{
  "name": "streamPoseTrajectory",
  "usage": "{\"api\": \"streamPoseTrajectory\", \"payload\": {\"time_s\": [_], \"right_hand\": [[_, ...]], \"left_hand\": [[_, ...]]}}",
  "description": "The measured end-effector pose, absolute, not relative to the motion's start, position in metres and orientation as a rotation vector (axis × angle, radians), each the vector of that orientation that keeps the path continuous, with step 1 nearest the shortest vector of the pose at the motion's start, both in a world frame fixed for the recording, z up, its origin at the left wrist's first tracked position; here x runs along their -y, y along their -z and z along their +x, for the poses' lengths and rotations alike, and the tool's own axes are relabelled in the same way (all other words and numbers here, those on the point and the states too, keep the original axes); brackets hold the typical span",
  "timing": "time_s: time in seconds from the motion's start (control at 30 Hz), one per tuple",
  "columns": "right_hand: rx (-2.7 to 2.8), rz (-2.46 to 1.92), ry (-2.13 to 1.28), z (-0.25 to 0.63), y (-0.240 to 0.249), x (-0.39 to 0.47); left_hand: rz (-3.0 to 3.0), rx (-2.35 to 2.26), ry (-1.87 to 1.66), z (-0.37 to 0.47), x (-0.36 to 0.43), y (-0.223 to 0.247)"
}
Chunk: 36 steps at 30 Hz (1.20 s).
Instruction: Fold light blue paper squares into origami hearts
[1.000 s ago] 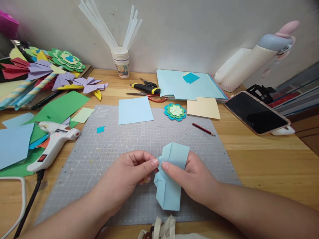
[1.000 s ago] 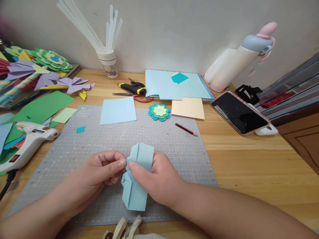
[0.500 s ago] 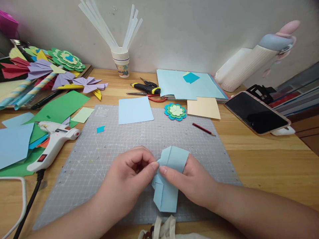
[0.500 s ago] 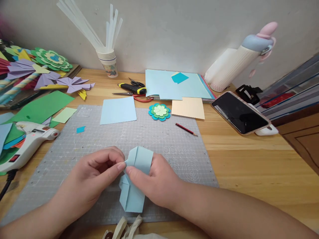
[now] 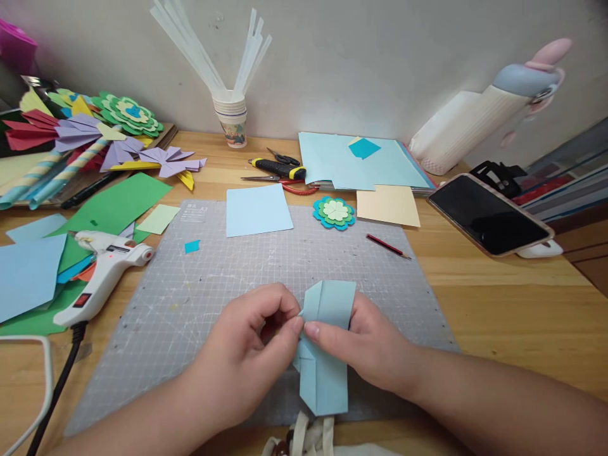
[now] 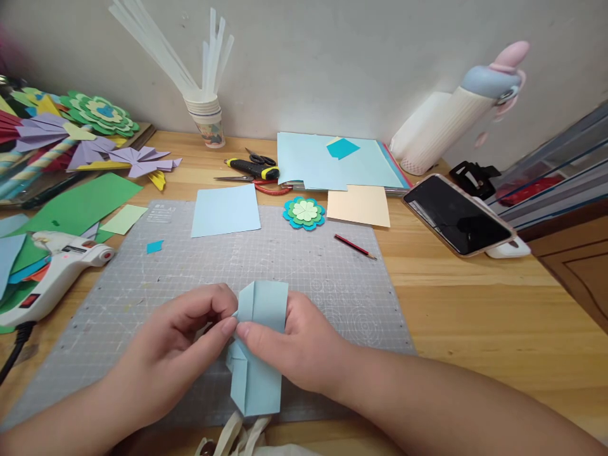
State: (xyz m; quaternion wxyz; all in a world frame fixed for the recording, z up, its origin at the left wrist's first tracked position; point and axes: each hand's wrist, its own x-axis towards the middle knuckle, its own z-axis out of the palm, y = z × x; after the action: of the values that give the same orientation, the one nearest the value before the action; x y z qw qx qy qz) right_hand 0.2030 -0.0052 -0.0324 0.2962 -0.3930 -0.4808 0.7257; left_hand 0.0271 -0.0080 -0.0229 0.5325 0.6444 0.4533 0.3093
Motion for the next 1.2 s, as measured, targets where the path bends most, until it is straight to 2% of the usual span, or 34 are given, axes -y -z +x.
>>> {"api": "streamPoseTrajectory", "payload": {"time_s": [0.23, 0.7, 1.2], "right_hand": [[1.311, -1.091, -1.906, 0.2018, 0.0315, 0.0035], [1.22, -1.209, -1.903, 0.2, 0.028, 0.0019], [1.316, -1.257, -1.86, 0.198, 0.0265, 0.0007]], "left_hand": [[1.589, -1.182, -0.757, 0.0275, 0.0087, 0.0274], [1.197, -1.1, -0.755, 0.0313, 0.0041, 0.0248], [1.197, -1.155, -0.781, 0.0325, 0.0035, 0.0245]]}}
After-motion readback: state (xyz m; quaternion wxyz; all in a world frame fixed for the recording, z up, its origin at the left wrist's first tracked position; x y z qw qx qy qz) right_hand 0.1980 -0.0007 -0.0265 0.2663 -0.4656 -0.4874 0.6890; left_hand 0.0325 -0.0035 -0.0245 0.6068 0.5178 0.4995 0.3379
